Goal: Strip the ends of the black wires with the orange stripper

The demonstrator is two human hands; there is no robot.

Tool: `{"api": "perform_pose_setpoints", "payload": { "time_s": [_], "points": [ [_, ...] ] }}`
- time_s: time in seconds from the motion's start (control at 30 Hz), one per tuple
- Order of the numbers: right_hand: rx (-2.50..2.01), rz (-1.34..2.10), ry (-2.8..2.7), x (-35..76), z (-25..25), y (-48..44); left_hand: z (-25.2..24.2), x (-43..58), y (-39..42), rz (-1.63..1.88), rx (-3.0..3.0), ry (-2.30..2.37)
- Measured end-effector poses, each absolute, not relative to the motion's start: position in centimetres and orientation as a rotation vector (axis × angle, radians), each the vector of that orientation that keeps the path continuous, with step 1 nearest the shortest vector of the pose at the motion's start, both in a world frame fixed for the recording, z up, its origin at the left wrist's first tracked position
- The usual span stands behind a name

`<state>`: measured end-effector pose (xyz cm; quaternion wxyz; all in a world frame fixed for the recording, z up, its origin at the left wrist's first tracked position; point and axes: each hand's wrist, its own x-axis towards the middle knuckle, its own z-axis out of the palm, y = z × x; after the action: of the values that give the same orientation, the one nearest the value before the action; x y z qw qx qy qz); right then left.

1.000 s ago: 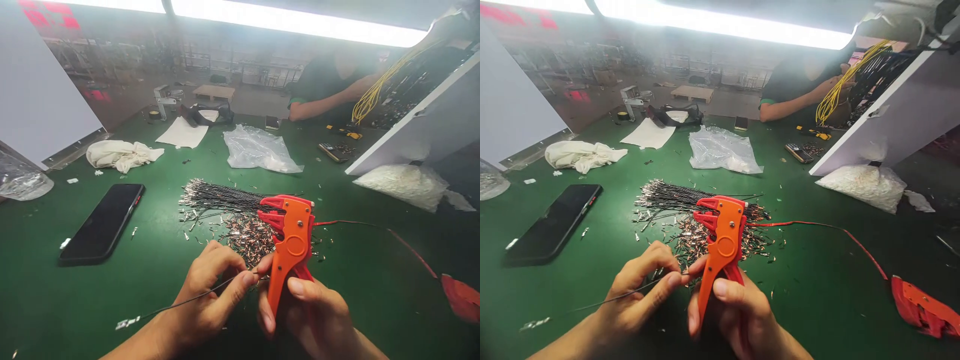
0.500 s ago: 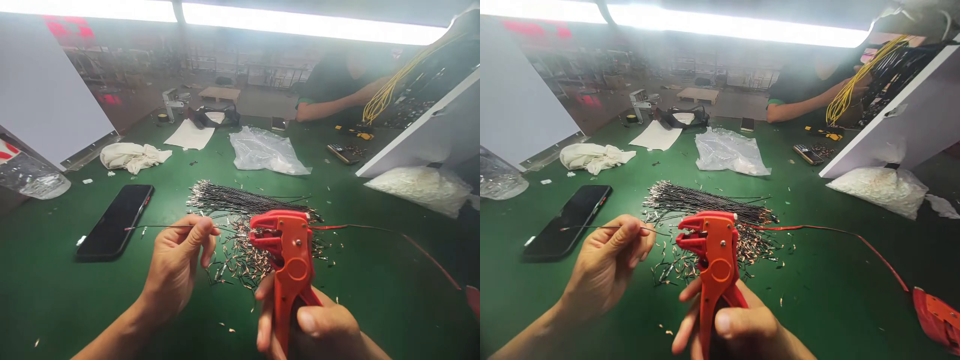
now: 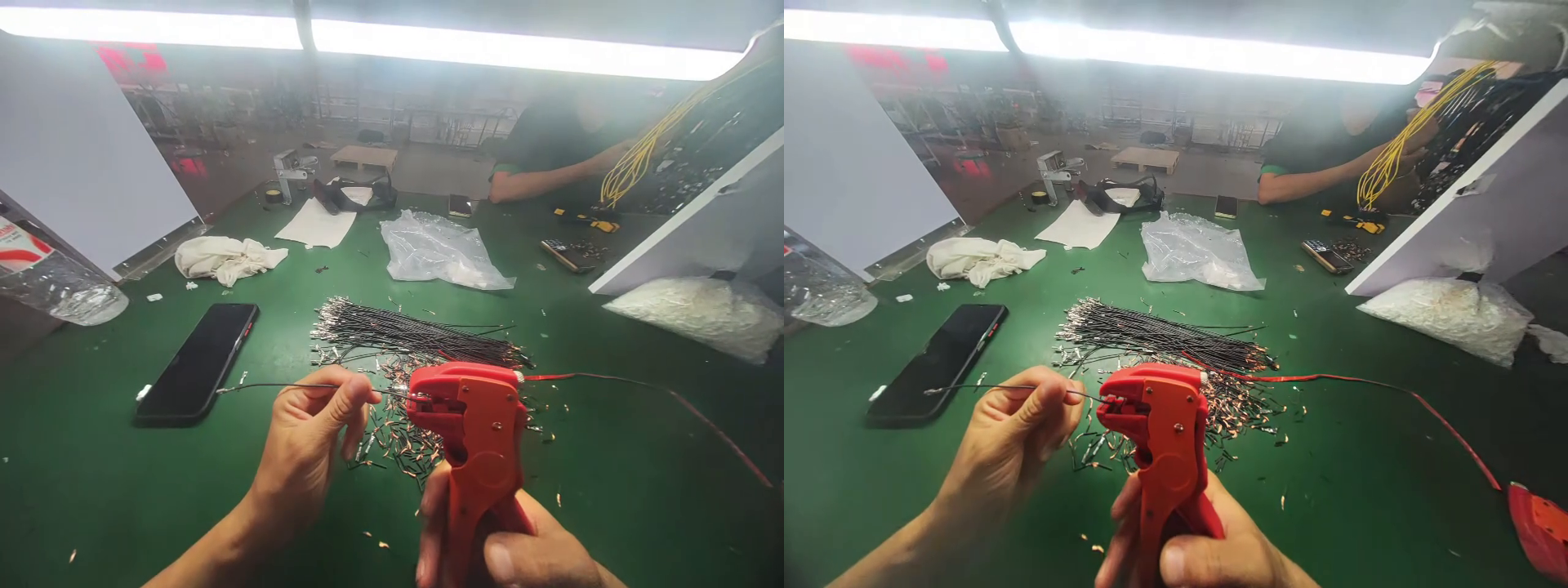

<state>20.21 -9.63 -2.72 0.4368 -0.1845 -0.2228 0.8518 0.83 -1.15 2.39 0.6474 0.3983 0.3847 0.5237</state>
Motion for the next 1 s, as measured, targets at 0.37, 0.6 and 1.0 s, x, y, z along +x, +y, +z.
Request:
{"api": "perform_pose_setpoints", "payload": {
  "time_s": [0.37, 0.6, 1.0],
  "points": [
    [-0.449, 2.177, -0.579, 19.9, -3.5, -9.6, 1.8, 0.7, -1.1, 1.166, 0.890, 0.921],
    [-0.536, 2.092, -0.786, 20.2, -2.9, -9.2, 1.4, 0.4, -1.4, 1.116, 0.929, 0.920],
    [-0.550, 1.991, -0.942, 20.1, -4.7, -9.3, 1.2, 0.4, -1.2, 1.101, 0.951, 0.886]
  ]
}}
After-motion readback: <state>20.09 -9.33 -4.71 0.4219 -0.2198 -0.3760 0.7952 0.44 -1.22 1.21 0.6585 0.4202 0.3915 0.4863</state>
